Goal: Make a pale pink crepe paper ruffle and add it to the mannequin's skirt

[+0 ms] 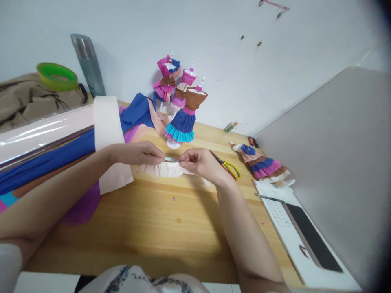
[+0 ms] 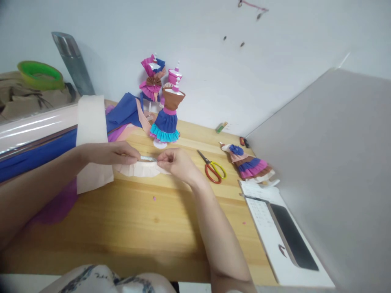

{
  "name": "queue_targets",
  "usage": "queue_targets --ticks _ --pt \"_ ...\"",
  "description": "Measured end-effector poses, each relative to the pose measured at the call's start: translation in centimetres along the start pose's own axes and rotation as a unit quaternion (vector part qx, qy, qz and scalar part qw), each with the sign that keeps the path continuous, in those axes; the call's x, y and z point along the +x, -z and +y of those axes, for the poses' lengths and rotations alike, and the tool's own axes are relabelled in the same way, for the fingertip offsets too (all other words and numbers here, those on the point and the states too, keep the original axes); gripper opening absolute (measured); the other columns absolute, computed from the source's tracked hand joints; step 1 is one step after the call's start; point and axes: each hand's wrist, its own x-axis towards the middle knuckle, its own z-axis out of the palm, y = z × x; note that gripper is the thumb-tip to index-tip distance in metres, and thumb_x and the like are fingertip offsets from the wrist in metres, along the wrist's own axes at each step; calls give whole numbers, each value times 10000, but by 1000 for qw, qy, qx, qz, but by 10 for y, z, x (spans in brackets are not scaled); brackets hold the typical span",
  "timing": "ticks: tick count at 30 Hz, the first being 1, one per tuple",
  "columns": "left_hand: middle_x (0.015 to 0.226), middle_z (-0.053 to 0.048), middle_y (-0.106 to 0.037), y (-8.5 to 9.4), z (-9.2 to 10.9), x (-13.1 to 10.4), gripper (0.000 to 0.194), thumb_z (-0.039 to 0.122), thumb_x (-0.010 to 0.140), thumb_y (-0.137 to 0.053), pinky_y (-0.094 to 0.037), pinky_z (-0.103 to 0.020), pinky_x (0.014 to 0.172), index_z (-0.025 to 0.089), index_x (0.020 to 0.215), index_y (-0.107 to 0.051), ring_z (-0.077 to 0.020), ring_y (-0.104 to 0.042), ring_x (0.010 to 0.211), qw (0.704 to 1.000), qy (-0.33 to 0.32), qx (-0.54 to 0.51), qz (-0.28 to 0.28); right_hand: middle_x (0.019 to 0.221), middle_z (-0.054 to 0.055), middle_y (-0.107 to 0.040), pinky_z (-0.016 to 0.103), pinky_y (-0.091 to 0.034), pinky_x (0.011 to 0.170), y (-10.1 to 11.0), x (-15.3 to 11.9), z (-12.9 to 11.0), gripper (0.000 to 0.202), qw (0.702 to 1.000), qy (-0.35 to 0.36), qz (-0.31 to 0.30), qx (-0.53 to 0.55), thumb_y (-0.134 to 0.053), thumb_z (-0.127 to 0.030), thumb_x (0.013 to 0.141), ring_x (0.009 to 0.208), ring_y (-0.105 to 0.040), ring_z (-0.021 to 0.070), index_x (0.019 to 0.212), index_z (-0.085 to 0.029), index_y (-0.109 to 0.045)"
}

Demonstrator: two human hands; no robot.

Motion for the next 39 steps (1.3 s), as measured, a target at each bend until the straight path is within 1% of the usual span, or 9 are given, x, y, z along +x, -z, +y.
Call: queue_targets --ticks 4,11,14,17,22,28,33,36,39 --pt "627 23 -371 -6 -8 1 359 386 932 -446 -337 -217 535 170 647 -428 -102 -362 577 995 9 -94 -7 641 -14 -596 233 -344 553 -1 2 5 221 999 -12 -26 40 -743 -297 649 563 -487 91 775 -132 -668" --pt "671 -37 -598 -17 -19 3 493 532 941 -442 -421 -201 562 158 669 -615 -124 -499 598 986 -14 -163 -21 731 8 -664 215 -395 591 2 1 10 364 977 -20 -192 92 -810 -410 684 616 -550 87 875 -122 -697" --pt "646 -40 -603 -18 -19 3 483 532 923 -483 -396 -199 508 155 657 -627 -114 -476 543 979 -15 -200 -17 756 12 -675 209 -425 614 4 2 12 393 959 -10 -257 116 -829 -408 682 644 -568 88 913 -120 -693" --pt "602 -24 -559 -18 -23 4 452 513 905 -528 -390 -200 483 157 635 -600 -106 -433 503 973 -20 -232 -6 728 -2 -658 198 -426 597 3 5 17 379 947 2 -293 130 -828 -384 700 618 -550 78 931 -120 -685" --pt "601 -39 -548 -17 -30 6 457 490 925 -510 -426 -208 515 161 618 -592 -130 -490 542 980 -86 -176 17 705 -10 -630 199 -430 603 -3 10 23 366 947 5 -289 137 -844 -383 681 609 -531 76 867 -116 -675" --pt "640 -73 -641 -22 -27 7 518 518 966 -405 -464 -225 563 172 686 -670 -153 -574 576 978 -134 -153 34 667 -19 -600 187 -414 581 3 10 23 412 949 16 -283 137 -839 -453 667 587 -505 68 793 -115 -641" --pt "707 -111 -688 -31 -29 15 473 586 872 -554 -493 -249 665 166 735 -722 -180 -623 671 971 -188 -150 0 684 -12 -605 192 -423 584 16 0 18 436 943 -10 -321 86 -825 -481 666 601 -520 73 794 -110 -634" --pt "660 -103 -677 -39 -27 20 542 609 897 -480 -479 -247 578 146 758 -726 -167 -589 584 965 -152 -209 -35 707 0 -615 200 -427 571 18 -12 9 354 939 -24 -342 15 -760 -436 742 612 -530 88 826 -112 -644" --pt "695 -97 -687 -47 -19 23 659 633 942 -310 -480 -249 586 131 830 -722 -153 -571 578 954 -58 -274 -103 661 -13 -589 197 -370 527 13 -25 -2 152 939 19 -314 -137 -657 -269 812 571 -480 84 832 -120 -673"
